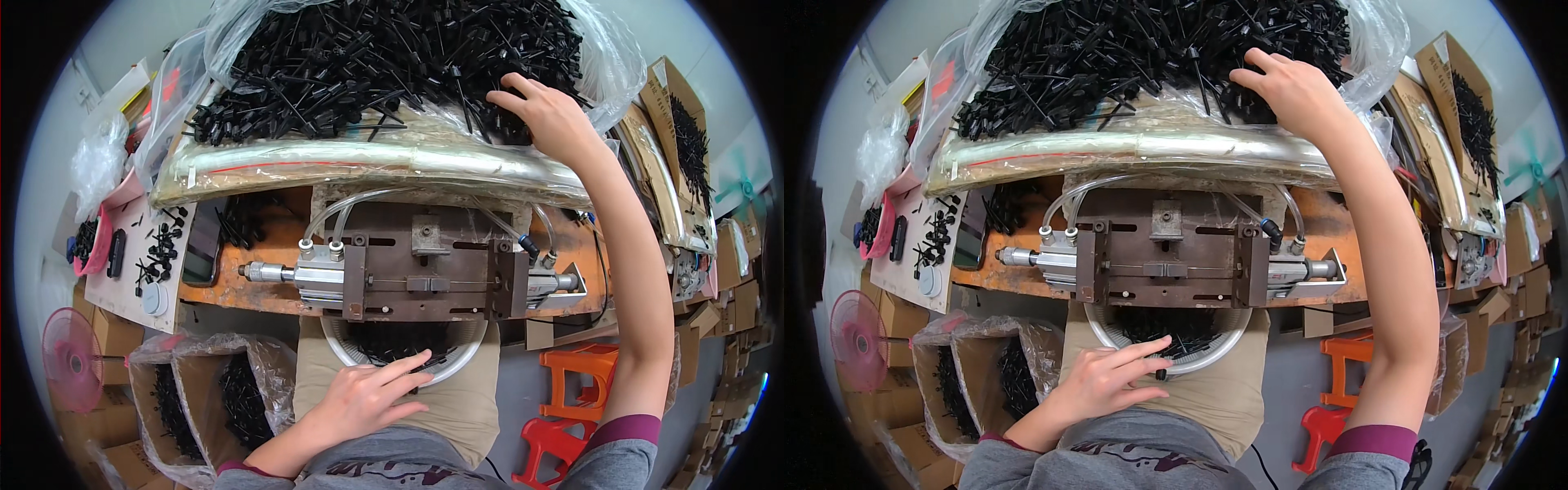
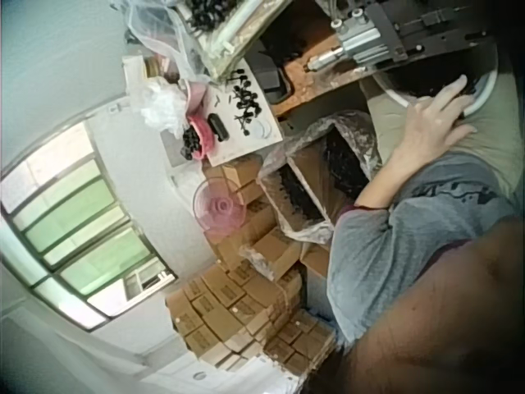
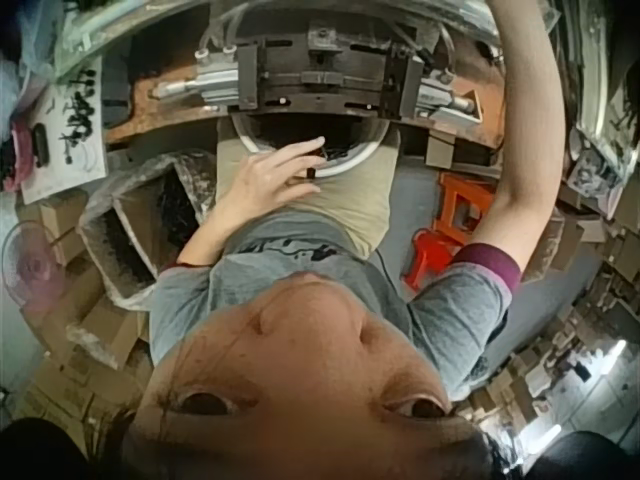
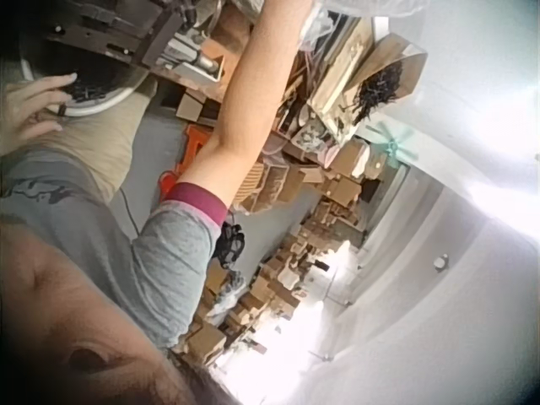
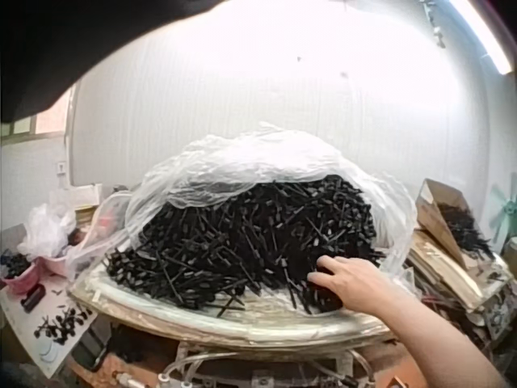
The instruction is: Assembling small black plastic components using a pneumatic press machine at a workbench.
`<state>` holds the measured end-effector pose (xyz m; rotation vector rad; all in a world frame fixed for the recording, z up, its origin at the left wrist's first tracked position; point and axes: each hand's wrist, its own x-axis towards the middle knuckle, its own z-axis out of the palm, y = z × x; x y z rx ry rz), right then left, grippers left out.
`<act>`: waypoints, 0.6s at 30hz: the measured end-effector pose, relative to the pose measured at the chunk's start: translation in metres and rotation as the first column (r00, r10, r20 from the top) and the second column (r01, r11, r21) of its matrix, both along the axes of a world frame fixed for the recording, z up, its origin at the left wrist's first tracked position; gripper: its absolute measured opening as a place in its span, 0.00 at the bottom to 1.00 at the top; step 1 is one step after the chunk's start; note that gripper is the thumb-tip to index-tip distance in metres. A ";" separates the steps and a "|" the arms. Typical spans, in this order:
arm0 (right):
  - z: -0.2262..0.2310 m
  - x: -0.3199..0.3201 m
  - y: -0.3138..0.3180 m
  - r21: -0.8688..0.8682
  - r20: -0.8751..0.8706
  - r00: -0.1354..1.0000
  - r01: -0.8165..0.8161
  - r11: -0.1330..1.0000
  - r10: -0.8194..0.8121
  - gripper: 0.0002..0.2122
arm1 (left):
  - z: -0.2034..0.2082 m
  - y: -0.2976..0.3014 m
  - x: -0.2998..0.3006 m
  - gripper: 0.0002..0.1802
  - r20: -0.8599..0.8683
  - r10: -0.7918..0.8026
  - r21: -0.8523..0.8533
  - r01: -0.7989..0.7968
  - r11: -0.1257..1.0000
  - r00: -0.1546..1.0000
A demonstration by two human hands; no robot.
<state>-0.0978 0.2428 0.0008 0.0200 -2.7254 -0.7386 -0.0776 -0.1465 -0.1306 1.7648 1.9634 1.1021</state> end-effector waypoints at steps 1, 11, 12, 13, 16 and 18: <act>0.004 -0.002 -0.004 -0.084 0.025 0.999 0.031 0.996 -0.029 0.25 | -0.002 -0.004 0.000 0.20 0.011 0.000 -0.001 0.000 1.000 1.000; 0.008 -0.018 -0.038 -0.407 -0.029 0.997 0.050 0.912 -0.067 0.16 | -0.005 0.003 0.000 0.23 -0.002 -0.039 0.077 0.039 0.996 0.999; 0.008 -0.022 -0.044 -0.411 -0.027 0.996 0.065 0.909 -0.083 0.16 | -0.005 0.002 0.000 0.23 -0.011 -0.039 0.080 0.040 0.996 0.999; 0.008 -0.026 -0.050 -0.415 -0.025 0.995 0.080 0.906 -0.100 0.16 | -0.006 0.002 0.000 0.23 -0.020 -0.039 0.083 0.041 0.996 0.999; 0.009 -0.034 -0.068 -0.428 -0.042 0.991 0.094 0.899 -0.124 0.19 | -0.008 0.002 0.001 0.23 0.005 -0.037 0.095 0.036 0.995 0.999; 0.009 -0.039 -0.073 -0.454 -0.043 0.991 0.094 0.886 -0.127 0.20 | -0.008 0.002 0.001 0.22 0.022 -0.028 0.104 0.026 0.994 0.999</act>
